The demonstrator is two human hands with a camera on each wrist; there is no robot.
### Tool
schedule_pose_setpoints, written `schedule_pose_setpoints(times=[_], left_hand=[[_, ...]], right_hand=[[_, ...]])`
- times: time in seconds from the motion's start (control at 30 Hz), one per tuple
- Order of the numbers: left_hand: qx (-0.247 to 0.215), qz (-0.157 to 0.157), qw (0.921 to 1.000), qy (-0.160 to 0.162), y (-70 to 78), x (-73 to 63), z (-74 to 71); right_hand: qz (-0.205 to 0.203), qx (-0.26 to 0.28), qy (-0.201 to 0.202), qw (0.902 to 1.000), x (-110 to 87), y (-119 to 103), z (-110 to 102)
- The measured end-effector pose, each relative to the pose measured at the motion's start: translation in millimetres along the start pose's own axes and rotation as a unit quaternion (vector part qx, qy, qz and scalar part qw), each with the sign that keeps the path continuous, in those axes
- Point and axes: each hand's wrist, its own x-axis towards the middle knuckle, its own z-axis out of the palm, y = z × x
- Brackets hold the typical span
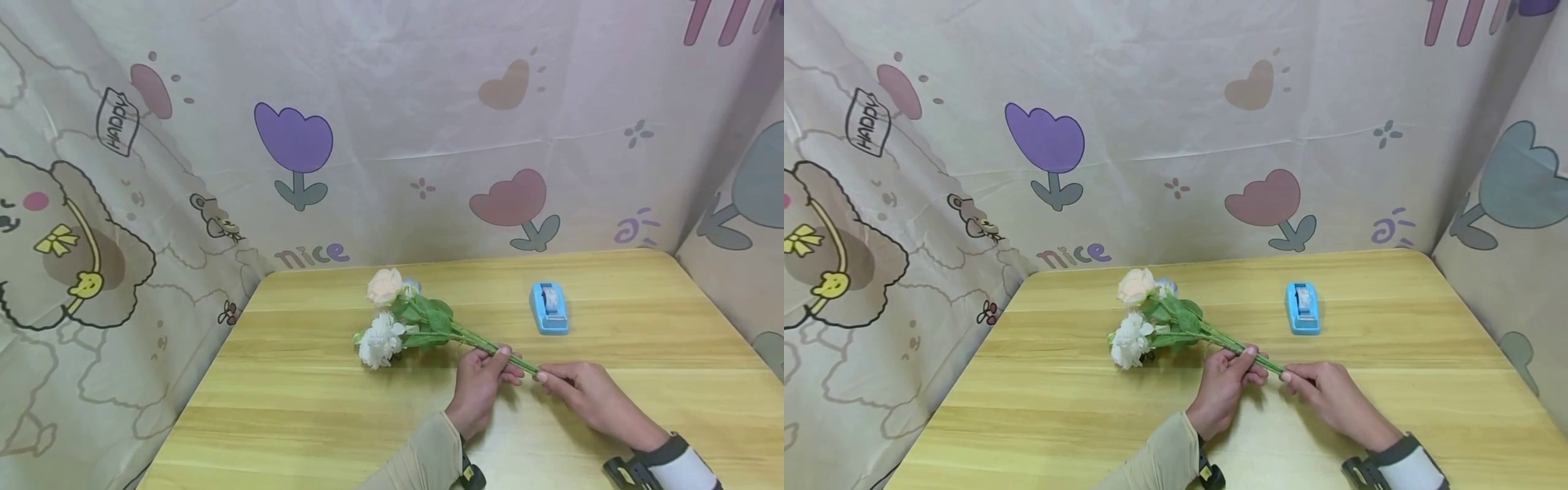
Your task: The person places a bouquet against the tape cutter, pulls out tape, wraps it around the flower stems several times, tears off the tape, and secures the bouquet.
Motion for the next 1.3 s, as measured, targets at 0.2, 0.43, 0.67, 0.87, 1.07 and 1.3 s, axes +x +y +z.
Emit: schedule_pose_setpoints(times=[0.2,0.43,0.67,0.87,1.07,1.3], left_hand=[[-0.001,-0.001,1.0000,0.000,0.2,0.4,2.2],[-0.005,-0.003,1.0000,-0.003,-0.5,2.0,2.3],[-0.005,-0.003,1.0000,-0.007,-1.0,4.1,5.1],[-0.003,-0.002,1.0000,-0.007,-0.8,6.5,6.8],[-0.008,-0.003,0.9999,-0.012,-0.8,9.2,7.8],[-0.002,-0.009,0.9999,-0.005,0.2,10.6,8.5]], right_hand=[[0.000,-0.005,0.008,1.0000,-0.4,0.4,-0.5],[0.010,0.004,0.001,0.9999,1.2,0.9,-2.8],[0.033,0.002,-0.001,0.9995,2.0,1.5,-5.8],[0.036,0.000,-0.005,0.9993,3.4,2.3,-8.3],[0.040,-0.006,-0.008,0.9992,5.5,3.1,-10.1],[0.042,-0.003,-0.008,0.9991,7.2,3.4,-11.7]])
